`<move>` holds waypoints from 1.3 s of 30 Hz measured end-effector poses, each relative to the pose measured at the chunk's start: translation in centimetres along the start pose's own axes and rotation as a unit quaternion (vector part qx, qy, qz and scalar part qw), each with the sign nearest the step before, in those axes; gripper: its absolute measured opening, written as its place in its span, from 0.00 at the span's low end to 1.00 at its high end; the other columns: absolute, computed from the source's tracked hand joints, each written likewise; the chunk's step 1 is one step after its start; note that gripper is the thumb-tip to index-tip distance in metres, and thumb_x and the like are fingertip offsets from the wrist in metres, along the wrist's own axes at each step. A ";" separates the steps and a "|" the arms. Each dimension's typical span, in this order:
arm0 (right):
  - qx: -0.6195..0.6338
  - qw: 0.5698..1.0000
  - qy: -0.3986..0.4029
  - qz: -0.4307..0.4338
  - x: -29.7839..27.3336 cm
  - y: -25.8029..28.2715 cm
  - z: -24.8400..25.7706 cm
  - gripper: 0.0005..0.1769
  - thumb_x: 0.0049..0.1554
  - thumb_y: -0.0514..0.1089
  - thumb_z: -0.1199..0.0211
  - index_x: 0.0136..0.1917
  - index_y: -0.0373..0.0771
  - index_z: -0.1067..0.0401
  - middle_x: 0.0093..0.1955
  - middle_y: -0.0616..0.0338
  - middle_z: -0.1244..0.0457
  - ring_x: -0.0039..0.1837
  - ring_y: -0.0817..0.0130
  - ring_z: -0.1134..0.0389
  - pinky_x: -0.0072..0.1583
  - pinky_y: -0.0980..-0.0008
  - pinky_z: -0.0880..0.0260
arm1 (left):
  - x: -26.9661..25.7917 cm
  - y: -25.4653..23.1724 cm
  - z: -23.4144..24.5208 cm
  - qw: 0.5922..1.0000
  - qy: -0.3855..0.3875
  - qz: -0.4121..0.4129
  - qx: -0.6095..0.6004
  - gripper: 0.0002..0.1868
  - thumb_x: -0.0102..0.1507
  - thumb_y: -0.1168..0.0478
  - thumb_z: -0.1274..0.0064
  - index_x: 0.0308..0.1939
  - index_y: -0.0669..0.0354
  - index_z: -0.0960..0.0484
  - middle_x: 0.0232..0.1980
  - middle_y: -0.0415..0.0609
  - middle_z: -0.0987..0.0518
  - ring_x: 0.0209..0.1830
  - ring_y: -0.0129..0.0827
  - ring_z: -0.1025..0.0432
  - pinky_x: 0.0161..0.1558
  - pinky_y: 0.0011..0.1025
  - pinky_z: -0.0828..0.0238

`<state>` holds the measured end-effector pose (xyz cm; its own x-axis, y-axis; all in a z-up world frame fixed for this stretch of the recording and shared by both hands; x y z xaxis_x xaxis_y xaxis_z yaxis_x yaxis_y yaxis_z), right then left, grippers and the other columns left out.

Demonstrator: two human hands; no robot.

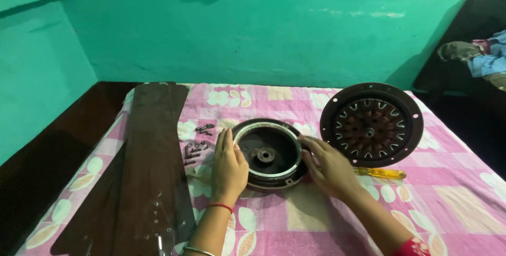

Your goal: The person uses a screwdriver to loosen screws on a ceiling fan motor housing, then removes the top cover to expose the internal components. They handle the motor housing and cover, placing them on a patterned bedsheet.

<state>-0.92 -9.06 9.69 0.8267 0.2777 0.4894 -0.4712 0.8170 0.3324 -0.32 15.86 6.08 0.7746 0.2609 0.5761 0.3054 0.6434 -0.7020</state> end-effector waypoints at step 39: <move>-0.136 0.789 -0.256 0.542 -7.3 11.8 2.7 0.23 0.61 0.37 0.39 0.67 0.47 0.42 0.68 0.63 0.35 0.60 0.62 0.36 0.57 0.60 0.33 | -0.1 5.3 -1.1 0.581 0.010 0.265 -0.770 0.30 0.73 0.48 0.65 0.29 0.66 0.19 0.39 0.56 0.17 0.58 0.47 0.24 0.67 0.47 0.37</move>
<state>-13.32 -2.86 12.24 -0.2819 0.7043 0.6515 -0.6756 0.3365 -0.6561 1.78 18.45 1.88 0.9874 0.1097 0.1144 0.1420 -0.9332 -0.3301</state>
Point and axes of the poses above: each hand's wrist, its own x-axis towards the middle knuckle, its own z-axis out of the back of the hand, y = z × x, the point moved 10 cm from there along x, towards the middle knuckle
